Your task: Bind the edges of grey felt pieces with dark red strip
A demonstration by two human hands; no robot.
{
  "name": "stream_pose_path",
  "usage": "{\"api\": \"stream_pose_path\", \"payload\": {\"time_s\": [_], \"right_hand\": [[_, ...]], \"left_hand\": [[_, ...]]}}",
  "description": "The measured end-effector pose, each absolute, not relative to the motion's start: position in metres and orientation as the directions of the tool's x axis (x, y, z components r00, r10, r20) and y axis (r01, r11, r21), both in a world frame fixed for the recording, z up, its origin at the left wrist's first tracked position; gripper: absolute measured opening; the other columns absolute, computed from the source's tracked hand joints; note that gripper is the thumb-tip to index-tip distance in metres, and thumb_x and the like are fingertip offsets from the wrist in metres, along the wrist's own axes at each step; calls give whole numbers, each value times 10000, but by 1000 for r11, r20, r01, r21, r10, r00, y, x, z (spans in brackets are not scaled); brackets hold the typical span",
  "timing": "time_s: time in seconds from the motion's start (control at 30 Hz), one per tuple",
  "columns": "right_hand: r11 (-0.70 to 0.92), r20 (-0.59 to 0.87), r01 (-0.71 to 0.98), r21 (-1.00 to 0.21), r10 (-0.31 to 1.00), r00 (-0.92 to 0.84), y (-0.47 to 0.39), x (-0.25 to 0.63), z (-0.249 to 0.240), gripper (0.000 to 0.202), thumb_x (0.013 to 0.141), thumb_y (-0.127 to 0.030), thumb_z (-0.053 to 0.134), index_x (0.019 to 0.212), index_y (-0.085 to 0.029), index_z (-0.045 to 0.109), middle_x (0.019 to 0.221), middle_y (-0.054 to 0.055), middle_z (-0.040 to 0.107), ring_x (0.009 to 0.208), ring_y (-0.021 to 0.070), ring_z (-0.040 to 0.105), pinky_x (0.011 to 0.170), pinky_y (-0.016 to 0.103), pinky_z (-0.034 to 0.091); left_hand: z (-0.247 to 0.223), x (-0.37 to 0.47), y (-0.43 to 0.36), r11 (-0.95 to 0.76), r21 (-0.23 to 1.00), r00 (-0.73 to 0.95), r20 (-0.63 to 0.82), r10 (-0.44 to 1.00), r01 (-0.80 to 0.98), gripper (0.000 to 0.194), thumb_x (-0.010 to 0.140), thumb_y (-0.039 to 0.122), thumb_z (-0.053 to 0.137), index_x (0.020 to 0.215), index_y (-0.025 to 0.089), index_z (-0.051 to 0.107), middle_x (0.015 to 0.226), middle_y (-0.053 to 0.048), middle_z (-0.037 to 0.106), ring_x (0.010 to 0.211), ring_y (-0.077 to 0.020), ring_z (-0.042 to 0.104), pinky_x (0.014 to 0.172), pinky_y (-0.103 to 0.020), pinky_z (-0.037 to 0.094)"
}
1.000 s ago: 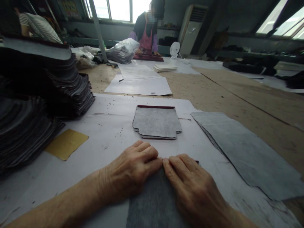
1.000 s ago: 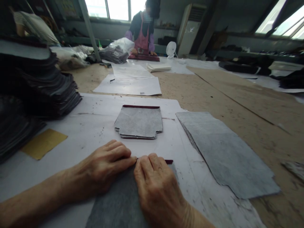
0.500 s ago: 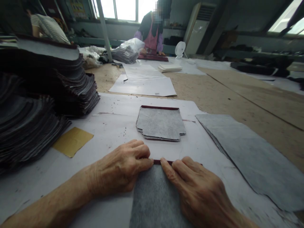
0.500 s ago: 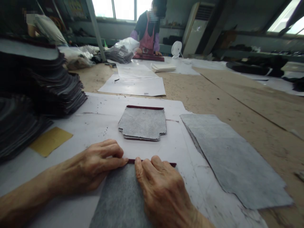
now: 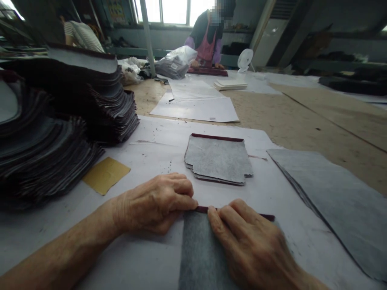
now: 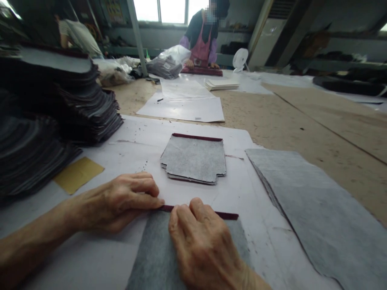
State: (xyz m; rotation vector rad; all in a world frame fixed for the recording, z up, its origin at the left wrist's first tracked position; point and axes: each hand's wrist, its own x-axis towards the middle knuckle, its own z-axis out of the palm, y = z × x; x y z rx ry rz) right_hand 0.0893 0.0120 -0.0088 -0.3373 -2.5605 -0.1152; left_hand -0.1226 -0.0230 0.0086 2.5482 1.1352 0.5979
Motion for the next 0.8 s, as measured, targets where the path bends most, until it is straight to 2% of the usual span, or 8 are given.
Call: {"api": "stream_pose_path", "payload": {"time_s": [0.13,0.27,0.47,0.53,0.6,0.7,0.8], "right_hand": [[972,533,229,-44,217,-818,14,93,-7,253,844,-49,372,901,-51,618,701,55,524,655,147,423,567,283,397],[968,527,250,-32,229,-818,14,91,-9,275,866,-67,364,1005,-51,601,717,50,533,662,142,426,570,281,391],[962,507,273,-18,244,-826,14,91,-10,323,852,-50,331,1029,-45,601,756,62,533,694,160,422,591,298,383],[961,494,277,4,239,-836,14,90,-9,333,851,-46,321,1029,-48,603,766,65,533,701,165,419,593,300,381],[962,490,272,17,229,-841,14,90,-8,335,849,-43,320,1022,-57,608,764,67,530,693,165,415,584,298,381],[964,492,266,29,218,-843,14,90,-7,323,837,-44,344,1021,-65,608,751,69,521,680,166,417,558,295,388],[965,496,263,12,223,-839,16,90,-7,335,817,-46,361,1057,-63,595,767,81,517,691,172,429,541,289,410]], "left_hand": [[11,-125,-22,-667,404,623,254,740,627,237,740,11,440,826,130,626,797,-48,567,721,-129,494,689,-265,440],[15,-122,-24,-694,316,663,215,717,647,244,729,26,434,854,140,610,803,-50,573,715,-139,485,711,-300,432],[16,-119,-28,-728,142,707,175,685,671,201,718,99,475,874,128,597,790,-56,566,697,-154,463,664,-332,400],[18,-121,-29,-718,127,700,164,695,684,236,713,104,477,911,132,601,798,-50,571,704,-156,475,675,-337,396],[22,-124,-30,-700,170,675,184,714,694,256,698,90,463,892,153,618,809,-40,578,711,-152,492,693,-337,394],[29,-128,-33,-649,334,615,214,759,684,262,681,58,437,779,178,648,754,-22,571,688,-128,510,693,-296,405],[33,-130,-35,-541,512,579,99,809,667,283,690,41,463,774,201,682,669,5,551,615,-91,512,618,-214,413]]}}
